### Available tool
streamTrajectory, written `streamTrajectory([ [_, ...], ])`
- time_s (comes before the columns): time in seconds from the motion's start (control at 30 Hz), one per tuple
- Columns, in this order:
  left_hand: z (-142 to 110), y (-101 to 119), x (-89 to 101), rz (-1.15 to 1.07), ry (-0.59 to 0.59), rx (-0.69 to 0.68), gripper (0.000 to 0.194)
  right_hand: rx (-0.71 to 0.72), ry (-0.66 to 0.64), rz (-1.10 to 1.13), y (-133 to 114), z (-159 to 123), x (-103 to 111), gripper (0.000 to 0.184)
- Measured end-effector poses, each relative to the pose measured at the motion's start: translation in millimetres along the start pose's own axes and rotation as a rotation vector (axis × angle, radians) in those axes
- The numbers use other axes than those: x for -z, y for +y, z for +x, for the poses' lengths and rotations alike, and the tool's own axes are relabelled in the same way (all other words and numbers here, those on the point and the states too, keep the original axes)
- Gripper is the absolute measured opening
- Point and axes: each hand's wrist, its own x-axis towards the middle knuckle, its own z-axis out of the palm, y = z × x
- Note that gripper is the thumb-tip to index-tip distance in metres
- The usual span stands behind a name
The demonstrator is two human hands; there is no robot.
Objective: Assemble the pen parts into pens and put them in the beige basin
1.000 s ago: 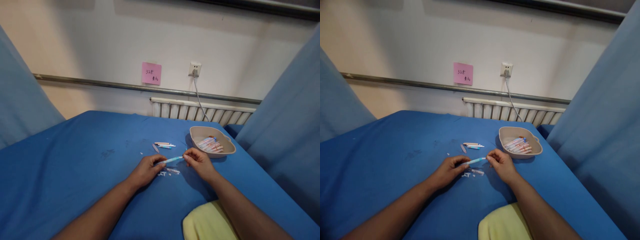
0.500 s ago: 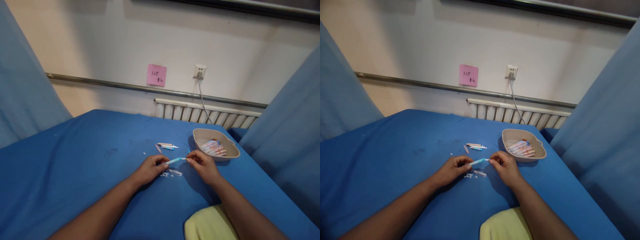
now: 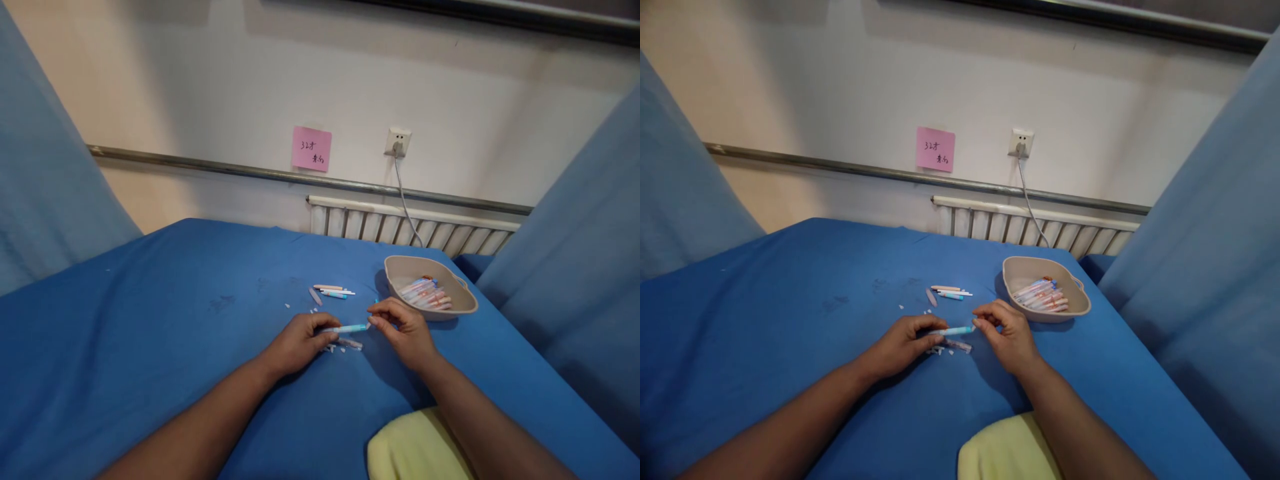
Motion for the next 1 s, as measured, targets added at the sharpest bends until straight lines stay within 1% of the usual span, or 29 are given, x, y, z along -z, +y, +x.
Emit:
streamTrajectory([
  [0.07, 0.9, 0.1, 0.0, -0.135, -0.010, 0.029, 0.018, -0.093, 0.078, 0.166, -3.8, 0.7, -1.9, 0.011],
  [0.13, 0.9, 0.5, 0.4, -0.274, -0.032, 0.049, 0.018, -0.152, 0.142, 0.325, -10.5, 1.0, -3.5, 0.014],
  [0.2, 0.2, 1.0, 0.9, -0.383, -0.049, 0.065, 0.018, -0.155, 0.179, 0.425, -18.6, 0.2, -5.0, 0.016],
  [0.27, -0.8, 1.8, 1.2, -0.449, -0.050, 0.079, 0.018, -0.130, 0.192, 0.463, -26.0, -1.8, -6.4, 0.015],
  [0.33, -1.3, 2.9, 1.3, -0.475, -0.044, 0.092, 0.018, -0.099, 0.197, 0.445, -31.3, -4.5, -7.6, 0.015],
  [0.4, -1.1, 4.1, 1.3, -0.480, -0.034, 0.102, 0.019, -0.062, 0.204, 0.370, -34.0, -6.8, -8.1, 0.014],
  [0.53, 0.3, 6.2, 1.7, -0.475, -0.014, 0.114, 0.021, 0.046, 0.197, 0.176, -34.7, -7.6, -7.4, 0.012],
  [0.67, 1.4, 8.8, 1.8, -0.457, 0.003, 0.120, 0.023, 0.133, 0.191, 0.085, -34.4, -5.9, -6.8, 0.012],
  [0.8, 1.2, 12.1, 1.8, -0.426, 0.024, 0.131, 0.025, 0.155, 0.208, 0.054, -33.9, -5.9, -7.0, 0.012],
  [1.0, 1.1, 11.3, 2.5, -0.423, 0.022, 0.119, 0.025, 0.177, 0.227, 0.008, -32.5, -7.1, -7.2, 0.013],
])
